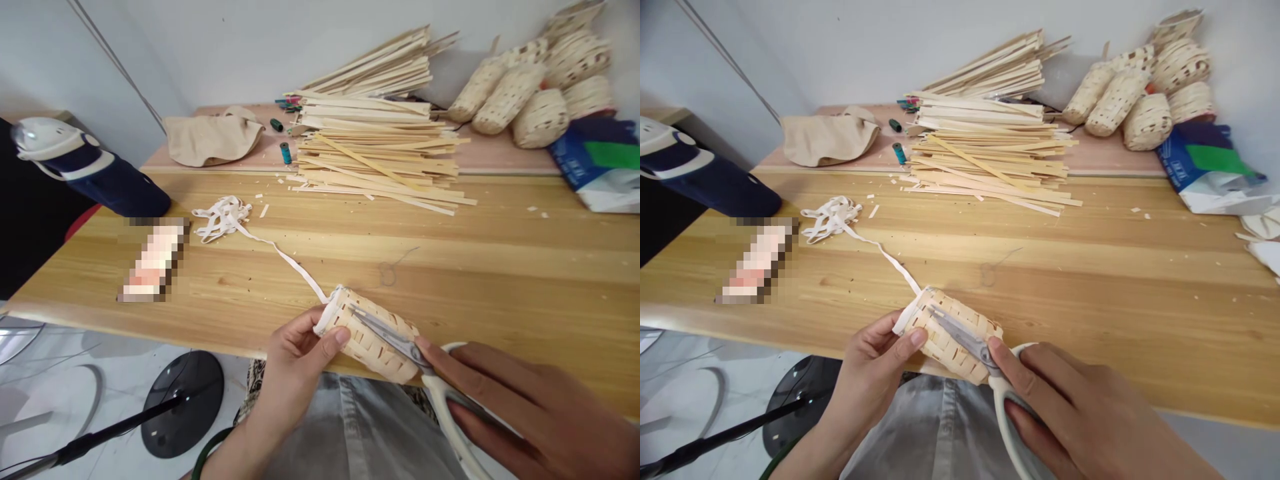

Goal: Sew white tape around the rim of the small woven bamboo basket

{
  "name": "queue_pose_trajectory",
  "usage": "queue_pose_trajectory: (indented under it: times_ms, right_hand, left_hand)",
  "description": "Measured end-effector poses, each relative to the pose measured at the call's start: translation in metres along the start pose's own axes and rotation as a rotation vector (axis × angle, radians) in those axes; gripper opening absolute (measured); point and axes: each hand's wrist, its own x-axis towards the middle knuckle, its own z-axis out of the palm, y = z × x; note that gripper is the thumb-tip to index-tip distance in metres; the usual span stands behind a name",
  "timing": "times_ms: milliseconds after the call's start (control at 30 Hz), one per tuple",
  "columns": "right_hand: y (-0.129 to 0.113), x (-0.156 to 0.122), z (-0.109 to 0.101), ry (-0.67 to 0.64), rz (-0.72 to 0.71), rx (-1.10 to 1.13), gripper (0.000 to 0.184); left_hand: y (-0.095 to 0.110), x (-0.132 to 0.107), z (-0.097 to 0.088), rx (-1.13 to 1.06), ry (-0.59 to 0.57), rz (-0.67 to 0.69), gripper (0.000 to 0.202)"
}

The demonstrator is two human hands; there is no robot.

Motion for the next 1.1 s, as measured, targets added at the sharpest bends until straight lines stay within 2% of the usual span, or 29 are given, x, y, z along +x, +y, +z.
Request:
queue_pose_trajectory:
  times_ms: [67,167,267,433,667,967,1100]
  right_hand:
    - [0.003,0.008,-0.001,0.002,-0.023,0.047,0.040]
    - [0.007,0.019,-0.001,-0.023,-0.011,0.097,0.043]
    - [0.006,0.024,0.000,-0.039,-0.059,0.082,0.041]
    - [0.004,0.022,0.000,-0.019,0.000,0.086,0.039]
    - [0.008,0.019,0.000,-0.010,-0.037,0.103,0.032]
    - [0.010,0.022,0.000,0.021,-0.075,0.070,0.041]
    - [0.012,0.020,0.000,0.040,-0.185,0.003,0.039]
  left_hand:
    - [0.002,-0.001,-0.001,0.027,0.005,0.023,0.013]
    - [0.003,-0.002,0.000,0.063,-0.048,0.066,0.010]
    - [-0.001,-0.004,0.002,0.028,-0.097,0.023,0.013]
    - [-0.007,-0.003,0.003,-0.029,-0.085,-0.016,0.014]
    - [-0.009,-0.003,0.003,-0.027,-0.084,-0.033,0.013]
    - [-0.011,-0.003,0.004,-0.052,-0.083,-0.039,0.013]
    - [-0.011,-0.002,0.004,-0.063,-0.067,-0.051,0.014]
